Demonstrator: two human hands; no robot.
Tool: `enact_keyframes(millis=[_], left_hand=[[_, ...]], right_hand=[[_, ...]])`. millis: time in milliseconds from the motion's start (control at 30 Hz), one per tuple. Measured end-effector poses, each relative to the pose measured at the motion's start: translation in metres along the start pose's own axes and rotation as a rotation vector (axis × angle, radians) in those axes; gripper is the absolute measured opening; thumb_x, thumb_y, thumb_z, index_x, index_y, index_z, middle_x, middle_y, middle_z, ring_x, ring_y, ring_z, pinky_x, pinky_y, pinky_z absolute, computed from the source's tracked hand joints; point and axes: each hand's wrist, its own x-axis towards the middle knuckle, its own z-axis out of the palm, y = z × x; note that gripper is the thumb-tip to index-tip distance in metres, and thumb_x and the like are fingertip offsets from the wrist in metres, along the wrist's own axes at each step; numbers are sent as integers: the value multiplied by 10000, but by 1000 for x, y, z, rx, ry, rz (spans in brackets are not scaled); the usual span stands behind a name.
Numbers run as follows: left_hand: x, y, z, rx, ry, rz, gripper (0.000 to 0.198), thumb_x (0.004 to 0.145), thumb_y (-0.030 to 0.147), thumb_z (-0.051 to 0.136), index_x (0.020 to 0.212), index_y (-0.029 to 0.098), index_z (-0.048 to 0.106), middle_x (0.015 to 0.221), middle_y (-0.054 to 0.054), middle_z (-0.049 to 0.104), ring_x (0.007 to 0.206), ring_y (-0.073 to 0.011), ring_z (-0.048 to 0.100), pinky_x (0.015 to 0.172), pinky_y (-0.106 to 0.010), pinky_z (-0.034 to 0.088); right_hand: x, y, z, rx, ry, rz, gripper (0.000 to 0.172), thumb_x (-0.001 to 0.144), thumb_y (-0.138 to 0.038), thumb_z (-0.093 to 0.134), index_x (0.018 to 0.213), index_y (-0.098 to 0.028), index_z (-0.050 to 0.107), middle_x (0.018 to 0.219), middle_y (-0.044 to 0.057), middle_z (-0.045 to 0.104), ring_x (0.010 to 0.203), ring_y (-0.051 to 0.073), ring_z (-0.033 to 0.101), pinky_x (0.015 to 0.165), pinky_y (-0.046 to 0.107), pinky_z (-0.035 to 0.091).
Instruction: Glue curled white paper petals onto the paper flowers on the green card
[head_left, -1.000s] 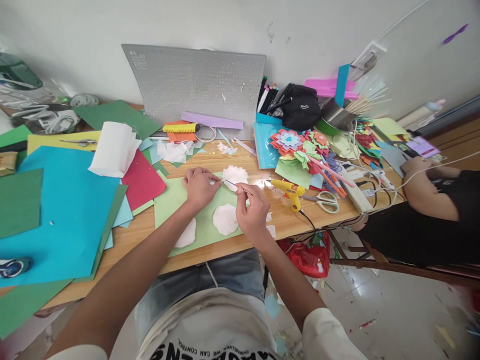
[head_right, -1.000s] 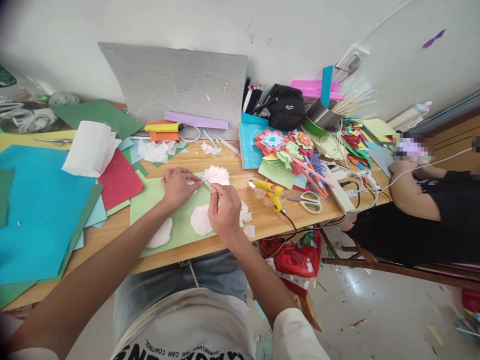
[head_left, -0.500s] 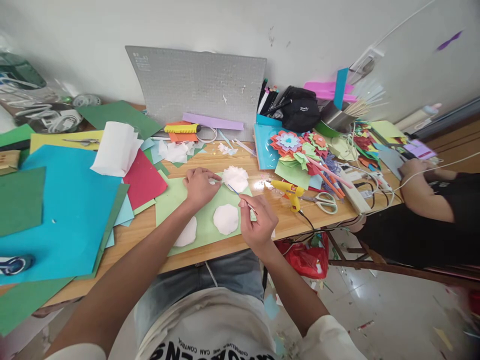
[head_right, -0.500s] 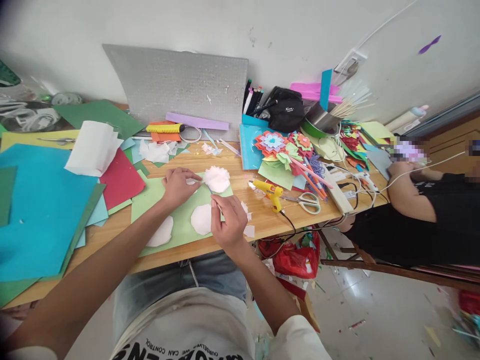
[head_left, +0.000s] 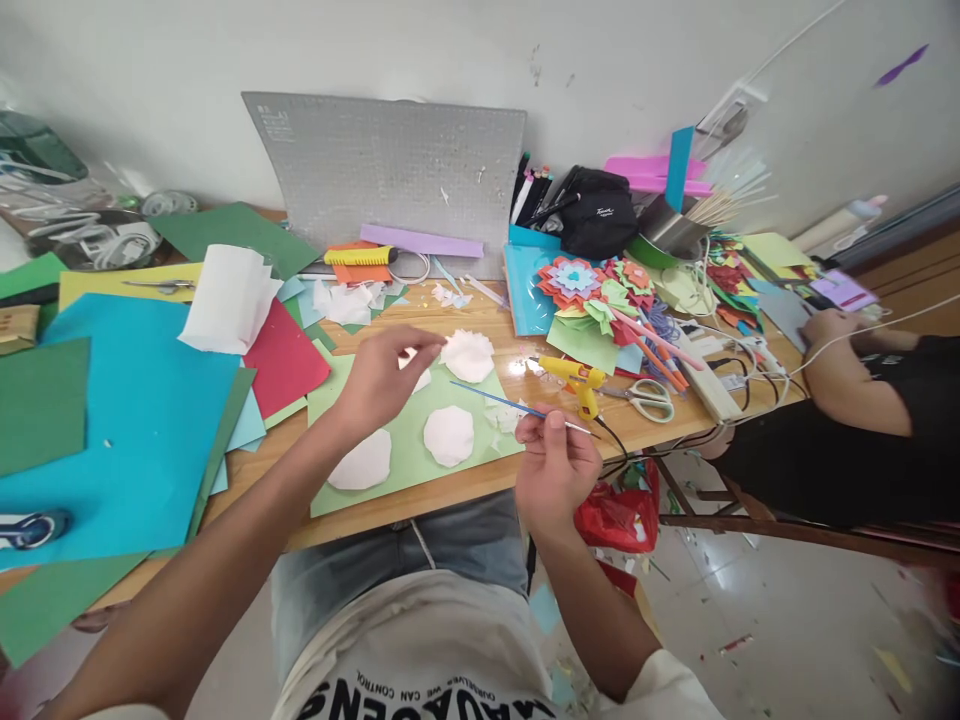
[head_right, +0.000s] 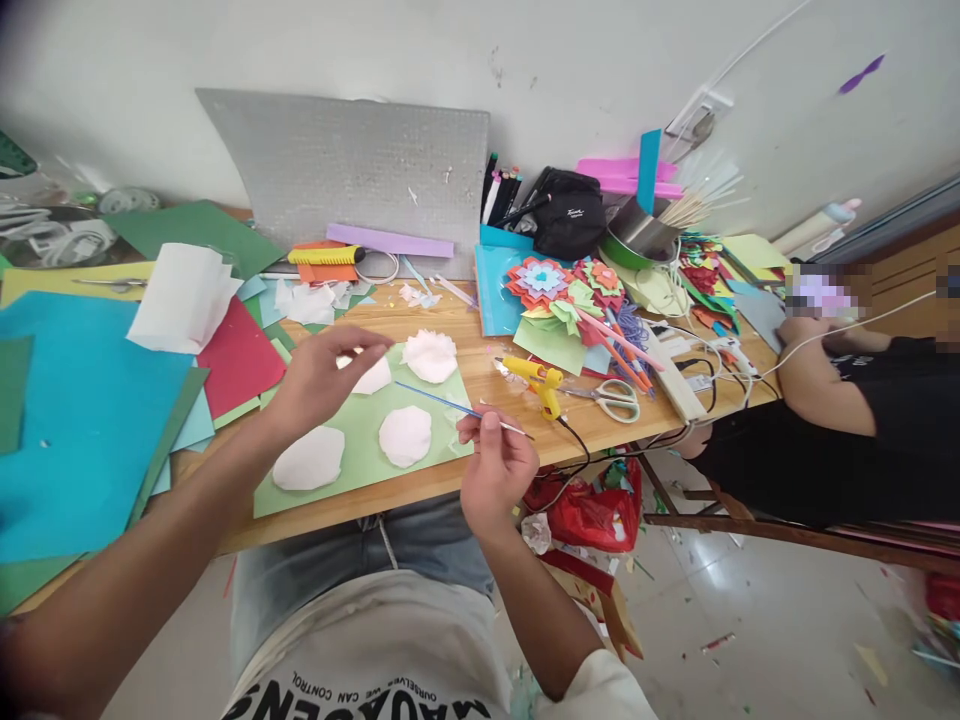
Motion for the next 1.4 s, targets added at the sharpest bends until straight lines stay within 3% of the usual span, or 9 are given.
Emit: enact_keyframes(millis=[100, 267, 500, 700, 900, 1067, 1233, 1400], left_hand=[[-23, 13, -6, -142, -156, -62, 315, 913, 452, 559, 983, 203, 739, 993, -51, 735, 881, -188, 631, 734, -284, 463], [-49, 14, -3, -129, -106, -38, 207, 835, 399, 690, 902, 205, 724, 925, -37, 713, 858, -181, 618, 743, -289, 449], [-77, 1, -2, -110, -138, -88, 202, 891, 388, 627, 809, 226, 715, 860, -22, 703, 828, -175, 621, 748, -295, 451], [-106, 6, -8, 0, -145, -49, 258, 959, 372, 515, 799, 217, 646, 818, -23, 645, 811, -171, 563, 721, -287, 416], [-124, 13, -11, 12, -327, -191, 291, 1010, 396, 342, 841, 225, 507, 749, 2, 553, 695, -159, 485, 632, -277, 385], [-133, 18, -7, 52, -461, -146, 264, 1015, 360, 284, 823, 237, 418, 764, 7, 533, 685, -158, 477, 630, -279, 389], [-139, 15, 1, 116, -385, -47, 186, 1002, 271, 300, 858, 238, 413, 795, 3, 536, 681, -149, 490, 629, -270, 399], [-142, 9, 12, 167, -236, 35, 143, 970, 198, 322, 873, 236, 420, 770, 9, 523, 645, -142, 483, 602, -260, 393]], right_hand=[[3, -7, 2, 139, -2, 118, 194, 839, -378, 699, 829, -185, 719, 662, 1, 649, 578, 102, 555, 554, 247, 432], [-3, -8, -1, 212, -33, 197, 181, 803, -365, 740, 784, -185, 733, 733, 8, 658, 579, 93, 555, 556, 252, 424], [-14, -2, -14, 152, -154, 229, 166, 843, -351, 701, 782, -199, 726, 769, 9, 644, 611, 99, 538, 589, 267, 435], [-24, -6, -22, 124, -239, 251, 159, 879, -341, 662, 816, -212, 731, 723, 1, 631, 620, 104, 546, 604, 259, 434], [-35, -12, -31, 52, -319, 191, 185, 911, -334, 615, 841, -201, 723, 765, 21, 652, 635, 117, 563, 608, 269, 455], [-35, -14, -31, 131, -264, 300, 191, 878, -348, 653, 781, -196, 716, 724, 9, 624, 586, 102, 538, 552, 249, 432], [-31, -15, -30, 231, -217, 472, 170, 821, -348, 721, 745, -196, 712, 693, 7, 624, 572, 93, 526, 534, 237, 423], [-35, -15, -28, 196, -217, 499, 213, 800, -389, 737, 747, -183, 716, 646, 3, 603, 570, 102, 528, 521, 240, 420]])
